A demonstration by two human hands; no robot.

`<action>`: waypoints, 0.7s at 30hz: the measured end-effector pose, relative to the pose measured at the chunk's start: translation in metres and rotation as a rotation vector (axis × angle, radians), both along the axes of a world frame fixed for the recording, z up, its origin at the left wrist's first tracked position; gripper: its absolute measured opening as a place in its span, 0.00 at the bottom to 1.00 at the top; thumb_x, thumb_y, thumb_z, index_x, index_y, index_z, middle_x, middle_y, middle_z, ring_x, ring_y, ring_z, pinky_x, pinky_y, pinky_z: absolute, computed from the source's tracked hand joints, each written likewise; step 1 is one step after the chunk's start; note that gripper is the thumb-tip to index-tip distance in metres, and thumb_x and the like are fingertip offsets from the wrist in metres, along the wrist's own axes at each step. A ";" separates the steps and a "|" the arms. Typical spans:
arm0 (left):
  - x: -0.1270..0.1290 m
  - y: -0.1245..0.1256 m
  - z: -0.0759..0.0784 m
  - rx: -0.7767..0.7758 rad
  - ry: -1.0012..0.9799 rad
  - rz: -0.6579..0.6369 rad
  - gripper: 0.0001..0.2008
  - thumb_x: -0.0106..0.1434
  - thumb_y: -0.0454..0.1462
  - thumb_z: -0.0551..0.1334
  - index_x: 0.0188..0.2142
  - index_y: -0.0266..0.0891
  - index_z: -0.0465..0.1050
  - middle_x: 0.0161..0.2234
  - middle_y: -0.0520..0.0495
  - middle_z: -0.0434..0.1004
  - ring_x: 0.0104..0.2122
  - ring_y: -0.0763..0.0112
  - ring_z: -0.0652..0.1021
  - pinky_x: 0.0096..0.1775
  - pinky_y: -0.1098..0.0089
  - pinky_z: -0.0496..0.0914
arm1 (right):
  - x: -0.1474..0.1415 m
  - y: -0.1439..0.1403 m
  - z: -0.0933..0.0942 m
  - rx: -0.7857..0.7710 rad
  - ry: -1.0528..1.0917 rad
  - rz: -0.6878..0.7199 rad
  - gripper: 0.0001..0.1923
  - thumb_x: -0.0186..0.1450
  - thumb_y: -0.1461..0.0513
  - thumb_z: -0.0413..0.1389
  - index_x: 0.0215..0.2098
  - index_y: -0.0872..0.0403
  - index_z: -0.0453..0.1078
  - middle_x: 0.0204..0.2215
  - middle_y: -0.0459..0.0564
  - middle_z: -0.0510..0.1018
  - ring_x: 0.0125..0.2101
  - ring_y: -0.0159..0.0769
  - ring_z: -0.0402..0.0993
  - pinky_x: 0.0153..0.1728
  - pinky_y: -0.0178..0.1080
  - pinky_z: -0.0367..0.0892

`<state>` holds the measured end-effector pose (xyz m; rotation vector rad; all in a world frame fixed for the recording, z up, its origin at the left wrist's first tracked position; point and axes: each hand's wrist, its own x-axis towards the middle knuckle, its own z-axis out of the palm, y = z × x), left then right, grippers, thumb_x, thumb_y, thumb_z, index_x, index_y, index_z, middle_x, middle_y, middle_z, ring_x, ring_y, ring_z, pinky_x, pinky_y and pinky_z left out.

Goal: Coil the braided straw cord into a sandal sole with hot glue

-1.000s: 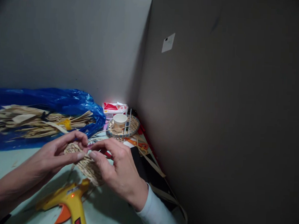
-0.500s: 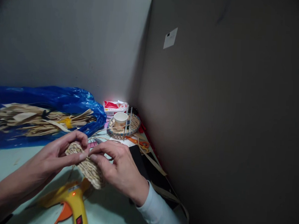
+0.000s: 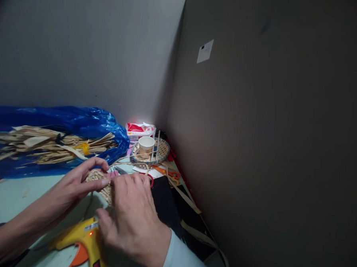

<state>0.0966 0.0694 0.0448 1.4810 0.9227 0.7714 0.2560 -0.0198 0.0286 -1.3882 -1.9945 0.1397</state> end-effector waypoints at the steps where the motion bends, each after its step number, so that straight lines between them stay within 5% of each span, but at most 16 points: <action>1: 0.000 -0.001 0.001 -0.011 -0.011 -0.004 0.13 0.58 0.44 0.67 0.40 0.49 0.67 0.33 0.57 0.71 0.38 0.63 0.70 0.41 0.66 0.63 | -0.002 0.000 -0.002 0.016 -0.003 -0.016 0.11 0.67 0.61 0.57 0.46 0.58 0.68 0.41 0.56 0.75 0.41 0.49 0.68 0.45 0.51 0.66; 12: -0.005 -0.007 0.019 -0.163 -0.127 -0.029 0.18 0.61 0.48 0.64 0.50 0.50 0.74 0.44 0.48 0.83 0.48 0.53 0.80 0.45 0.59 0.76 | 0.006 0.007 -0.002 0.250 -0.026 -0.020 0.12 0.70 0.65 0.52 0.51 0.57 0.66 0.39 0.53 0.77 0.39 0.44 0.68 0.45 0.47 0.62; 15: -0.014 0.001 0.031 -0.109 -0.166 0.096 0.17 0.63 0.51 0.62 0.47 0.49 0.76 0.46 0.46 0.85 0.49 0.48 0.82 0.46 0.53 0.78 | 0.008 0.010 -0.004 0.250 -0.019 -0.016 0.10 0.68 0.65 0.52 0.48 0.57 0.67 0.40 0.54 0.78 0.40 0.44 0.69 0.45 0.46 0.63; 21: -0.047 0.032 0.041 0.220 -0.128 0.467 0.12 0.62 0.49 0.68 0.39 0.50 0.71 0.42 0.62 0.83 0.61 0.52 0.73 0.63 0.53 0.64 | 0.012 0.012 -0.005 0.234 0.007 -0.005 0.10 0.68 0.65 0.53 0.48 0.57 0.67 0.41 0.55 0.77 0.40 0.45 0.69 0.44 0.47 0.65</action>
